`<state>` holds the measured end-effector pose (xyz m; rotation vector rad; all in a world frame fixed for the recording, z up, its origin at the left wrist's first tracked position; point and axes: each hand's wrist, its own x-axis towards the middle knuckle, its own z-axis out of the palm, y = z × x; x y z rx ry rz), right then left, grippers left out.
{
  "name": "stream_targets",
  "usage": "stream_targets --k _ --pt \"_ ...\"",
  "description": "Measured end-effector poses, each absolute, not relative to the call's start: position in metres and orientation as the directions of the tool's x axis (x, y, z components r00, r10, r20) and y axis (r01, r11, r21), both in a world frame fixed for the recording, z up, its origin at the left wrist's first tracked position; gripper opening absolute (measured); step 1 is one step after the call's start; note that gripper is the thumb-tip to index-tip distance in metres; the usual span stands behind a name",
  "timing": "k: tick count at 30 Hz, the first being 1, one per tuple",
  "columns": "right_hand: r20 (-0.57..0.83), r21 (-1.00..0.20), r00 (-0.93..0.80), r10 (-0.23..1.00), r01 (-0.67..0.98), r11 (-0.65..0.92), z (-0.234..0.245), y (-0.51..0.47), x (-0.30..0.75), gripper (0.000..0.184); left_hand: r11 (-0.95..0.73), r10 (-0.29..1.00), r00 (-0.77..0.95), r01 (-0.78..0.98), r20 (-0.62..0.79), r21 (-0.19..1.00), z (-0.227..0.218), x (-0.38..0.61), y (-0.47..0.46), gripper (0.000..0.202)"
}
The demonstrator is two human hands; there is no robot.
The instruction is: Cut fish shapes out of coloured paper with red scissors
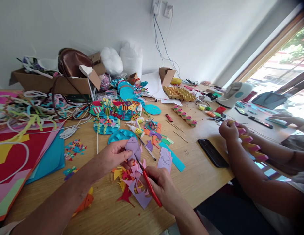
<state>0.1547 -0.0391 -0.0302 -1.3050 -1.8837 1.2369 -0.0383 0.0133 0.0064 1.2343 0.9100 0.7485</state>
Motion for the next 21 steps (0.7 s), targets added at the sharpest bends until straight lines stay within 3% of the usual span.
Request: stream_targets --k 6,11,17,21 --pt "-0.034 -0.907 -0.409 0.912 0.396 0.144 -0.027 -0.038 0.153 0.042 0.134 0.921 0.370 -0.005 -0.123 0.991 0.012 -0.037 0.016 0.015" --pt "-0.073 -0.941 -0.388 0.919 0.332 0.065 -0.030 -0.037 0.151 0.039 0.166 0.936 0.327 -0.080 -0.131 0.983 0.011 -0.034 0.019 0.015" --pt "-0.178 -0.984 -0.345 0.922 0.066 -0.165 -0.036 -0.039 0.137 0.044 0.224 0.959 0.228 -0.232 -0.171 0.947 0.010 -0.021 0.006 0.017" --pt "-0.114 -0.986 -0.336 0.935 -0.075 -0.147 -0.044 -0.042 0.128 0.053 0.256 0.958 0.202 -0.289 -0.203 0.922 0.009 -0.012 0.000 0.021"
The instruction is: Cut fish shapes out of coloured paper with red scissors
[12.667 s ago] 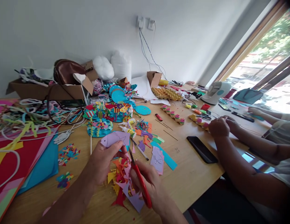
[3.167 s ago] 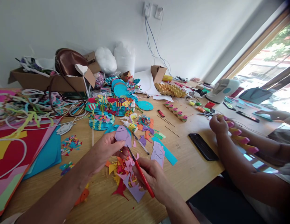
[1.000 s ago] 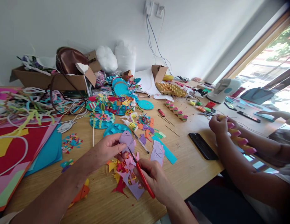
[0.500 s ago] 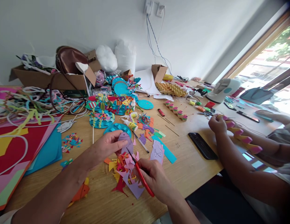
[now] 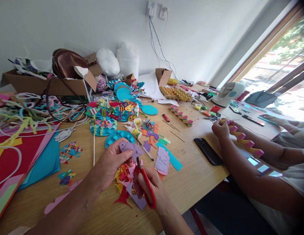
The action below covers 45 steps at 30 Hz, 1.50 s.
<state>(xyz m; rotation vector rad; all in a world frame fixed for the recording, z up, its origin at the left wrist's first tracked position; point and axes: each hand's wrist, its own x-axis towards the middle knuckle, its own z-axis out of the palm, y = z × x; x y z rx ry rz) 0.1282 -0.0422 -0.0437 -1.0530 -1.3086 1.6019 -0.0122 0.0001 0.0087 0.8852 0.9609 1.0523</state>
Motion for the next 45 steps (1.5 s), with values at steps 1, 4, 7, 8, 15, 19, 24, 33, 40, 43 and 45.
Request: stream_targets --k 1,4,7,8,15,19,24,33,40,43,45 --pt "-0.102 -0.985 -0.334 0.937 -0.098 -0.142 -0.046 -0.043 0.127 0.056 0.259 0.958 0.202 -0.296 -0.204 0.919 0.008 -0.010 -0.001 0.021" --pt "-0.074 -0.980 -0.336 0.939 -0.151 -0.132 -0.051 -0.043 0.126 0.057 0.270 0.954 0.215 -0.304 -0.211 0.914 0.006 -0.006 -0.002 0.021" --pt "-0.030 -0.974 -0.330 0.943 -0.202 -0.102 -0.055 -0.043 0.126 0.052 0.287 0.949 0.219 -0.307 -0.226 0.908 0.006 -0.004 -0.004 0.021" --pt "-0.021 -0.973 -0.323 0.946 -0.210 -0.093 -0.056 -0.043 0.126 0.051 0.293 0.948 0.218 -0.312 -0.232 0.904 0.006 -0.003 -0.005 0.021" --pt "-0.018 -0.971 -0.308 0.951 -0.220 -0.090 -0.062 -0.043 0.125 0.050 0.325 0.940 0.207 -0.311 -0.270 0.893 0.008 0.000 -0.005 0.024" --pt "0.009 -0.972 -0.289 0.957 -0.226 -0.059 -0.062 -0.044 0.126 0.049 0.317 0.941 0.226 -0.316 -0.253 0.894 0.004 -0.001 -0.006 0.020" --pt "0.013 -0.974 -0.288 0.958 -0.222 -0.053 -0.062 -0.044 0.126 0.049 0.320 0.938 0.238 -0.322 -0.251 0.891 0.000 0.000 -0.007 0.016" --pt "0.028 -0.972 -0.284 0.958 -0.232 -0.041 -0.063 -0.044 0.126 0.048 0.297 0.947 0.220 -0.307 -0.236 0.904 -0.002 0.002 -0.007 0.016" --pt "0.035 -0.962 -0.276 0.961 -0.270 -0.042 -0.064 -0.044 0.125 0.047 0.306 0.942 0.239 -0.321 -0.236 0.896 -0.002 0.004 -0.007 0.016" --pt "0.029 -0.960 -0.269 0.963 -0.275 -0.048 -0.064 -0.044 0.125 0.048 0.305 0.942 0.239 -0.320 -0.235 0.897 -0.002 0.004 -0.007 0.016" --pt "0.020 -0.963 -0.264 0.964 -0.266 -0.052 -0.063 -0.044 0.125 0.048 0.308 0.941 0.240 -0.315 -0.239 0.898 -0.001 0.004 -0.007 0.016"
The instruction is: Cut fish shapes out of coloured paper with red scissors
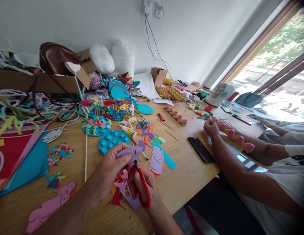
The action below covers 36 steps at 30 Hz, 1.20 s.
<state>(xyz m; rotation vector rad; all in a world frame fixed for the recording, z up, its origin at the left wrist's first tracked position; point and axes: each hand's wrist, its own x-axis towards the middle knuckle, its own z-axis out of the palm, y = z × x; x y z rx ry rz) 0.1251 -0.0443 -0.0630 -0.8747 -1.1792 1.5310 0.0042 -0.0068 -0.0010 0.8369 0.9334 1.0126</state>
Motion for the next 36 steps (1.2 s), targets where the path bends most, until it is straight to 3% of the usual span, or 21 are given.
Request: stream_targets --k 27,36 --pt "-0.102 -0.990 -0.236 0.966 -0.066 -0.121 -0.047 -0.044 0.137 0.057 0.346 0.904 0.307 -0.114 -0.299 0.931 0.007 -0.006 0.001 0.021" --pt "-0.117 -0.992 -0.235 0.965 -0.014 -0.124 -0.037 -0.044 0.137 0.057 0.366 0.887 0.347 -0.128 -0.304 0.922 0.002 -0.011 0.002 0.020"
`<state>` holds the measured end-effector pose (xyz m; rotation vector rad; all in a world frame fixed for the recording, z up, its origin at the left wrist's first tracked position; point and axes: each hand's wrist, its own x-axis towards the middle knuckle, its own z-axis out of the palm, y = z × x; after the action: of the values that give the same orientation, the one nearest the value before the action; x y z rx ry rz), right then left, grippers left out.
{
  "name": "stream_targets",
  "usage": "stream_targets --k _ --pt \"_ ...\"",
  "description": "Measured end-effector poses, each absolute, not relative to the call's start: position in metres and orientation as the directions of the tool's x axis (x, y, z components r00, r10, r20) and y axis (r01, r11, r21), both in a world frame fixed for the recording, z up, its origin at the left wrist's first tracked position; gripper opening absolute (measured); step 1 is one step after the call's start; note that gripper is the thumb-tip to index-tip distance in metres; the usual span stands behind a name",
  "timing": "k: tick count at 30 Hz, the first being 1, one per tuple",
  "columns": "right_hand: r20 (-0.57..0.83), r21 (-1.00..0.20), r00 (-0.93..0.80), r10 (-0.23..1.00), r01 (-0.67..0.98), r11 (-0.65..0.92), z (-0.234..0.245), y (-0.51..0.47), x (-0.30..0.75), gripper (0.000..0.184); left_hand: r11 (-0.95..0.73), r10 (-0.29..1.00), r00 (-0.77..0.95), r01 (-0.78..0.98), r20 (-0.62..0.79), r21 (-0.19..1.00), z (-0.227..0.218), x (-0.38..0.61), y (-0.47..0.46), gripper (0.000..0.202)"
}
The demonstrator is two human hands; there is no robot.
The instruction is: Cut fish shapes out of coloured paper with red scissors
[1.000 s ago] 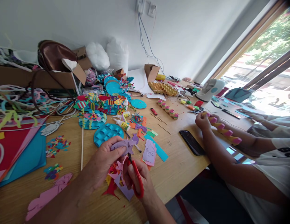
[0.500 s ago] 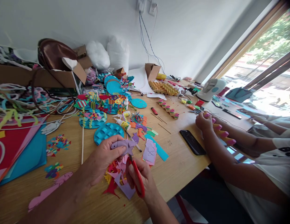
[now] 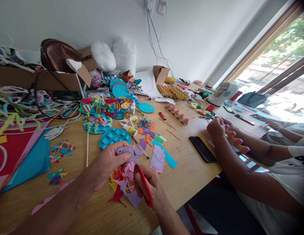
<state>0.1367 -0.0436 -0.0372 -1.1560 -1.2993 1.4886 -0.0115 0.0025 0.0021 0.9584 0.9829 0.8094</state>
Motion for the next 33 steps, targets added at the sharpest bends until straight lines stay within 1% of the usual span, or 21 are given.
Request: stream_targets --k 3,8,13,18,26,33 --pt "-0.125 -0.992 -0.234 0.964 0.001 -0.128 -0.037 -0.044 0.137 0.051 0.366 0.883 0.363 -0.136 -0.298 0.921 0.002 -0.013 0.003 0.021" --pt "-0.105 -0.994 -0.251 0.962 0.037 -0.098 -0.042 -0.044 0.142 0.041 0.354 0.884 0.358 -0.090 -0.301 0.931 0.004 -0.015 0.005 0.022" --pt "-0.098 -0.993 -0.272 0.957 0.096 -0.074 -0.047 -0.044 0.147 0.035 0.373 0.874 0.356 -0.059 -0.329 0.926 0.006 -0.015 0.006 0.022" --pt "-0.100 -0.988 -0.277 0.956 0.139 -0.063 -0.047 -0.044 0.149 0.036 0.377 0.873 0.345 -0.032 -0.344 0.926 0.010 -0.016 0.006 0.021" --pt "-0.076 -0.980 -0.306 0.949 0.199 -0.014 -0.045 -0.042 0.152 0.042 0.355 0.874 0.360 -0.016 -0.326 0.935 0.009 -0.020 0.007 0.019" --pt "-0.099 -0.969 -0.330 0.939 0.248 -0.015 -0.046 -0.042 0.155 0.040 0.315 0.874 0.383 0.022 -0.299 0.949 0.008 -0.023 0.012 0.026"
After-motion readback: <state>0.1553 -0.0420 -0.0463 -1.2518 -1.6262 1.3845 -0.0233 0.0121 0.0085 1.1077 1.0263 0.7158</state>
